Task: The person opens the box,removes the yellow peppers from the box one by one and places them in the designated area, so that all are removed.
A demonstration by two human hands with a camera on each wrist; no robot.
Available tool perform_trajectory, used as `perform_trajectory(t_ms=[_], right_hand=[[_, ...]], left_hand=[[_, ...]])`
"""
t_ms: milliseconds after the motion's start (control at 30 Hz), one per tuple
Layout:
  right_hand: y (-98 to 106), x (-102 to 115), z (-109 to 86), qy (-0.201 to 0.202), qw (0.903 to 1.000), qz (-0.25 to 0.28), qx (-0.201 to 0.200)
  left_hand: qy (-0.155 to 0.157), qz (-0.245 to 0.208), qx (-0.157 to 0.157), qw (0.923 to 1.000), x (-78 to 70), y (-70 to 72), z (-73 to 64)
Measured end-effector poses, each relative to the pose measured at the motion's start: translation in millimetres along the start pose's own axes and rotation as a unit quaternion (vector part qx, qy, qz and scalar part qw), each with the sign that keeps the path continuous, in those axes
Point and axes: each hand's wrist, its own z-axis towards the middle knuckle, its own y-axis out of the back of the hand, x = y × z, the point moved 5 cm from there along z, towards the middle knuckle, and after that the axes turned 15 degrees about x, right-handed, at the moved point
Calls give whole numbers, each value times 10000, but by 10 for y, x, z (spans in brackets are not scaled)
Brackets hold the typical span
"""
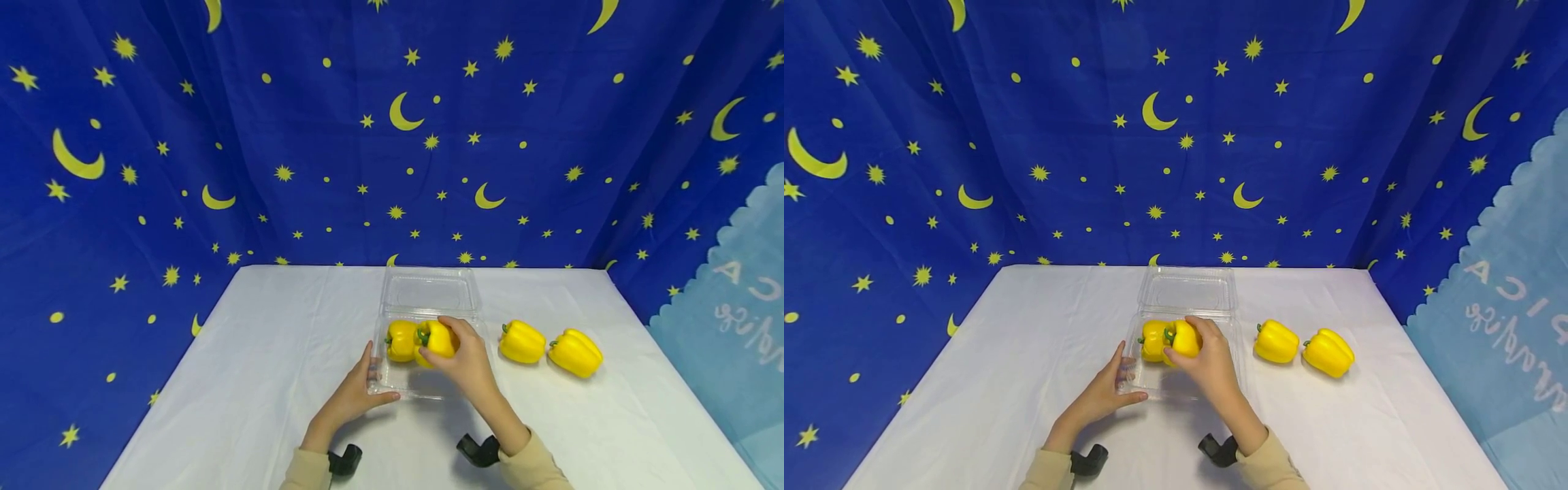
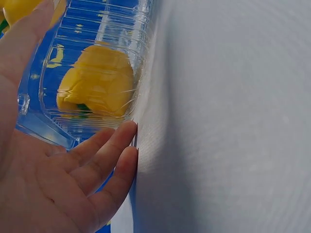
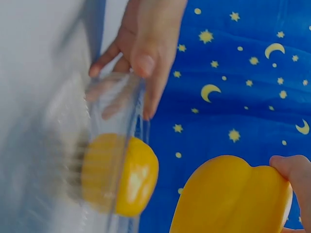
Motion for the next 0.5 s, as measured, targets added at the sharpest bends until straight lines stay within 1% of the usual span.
perform_trajectory(t_ms=[167, 500], right_hand=[[153, -27, -3, -139, 9998, 21, -106], [446, -122, -44, -363, 9984, -53, -441]], left_hand=[[11, 78, 3, 10000, 14, 1, -1], [-11, 24, -2, 10000, 8, -7, -4]])
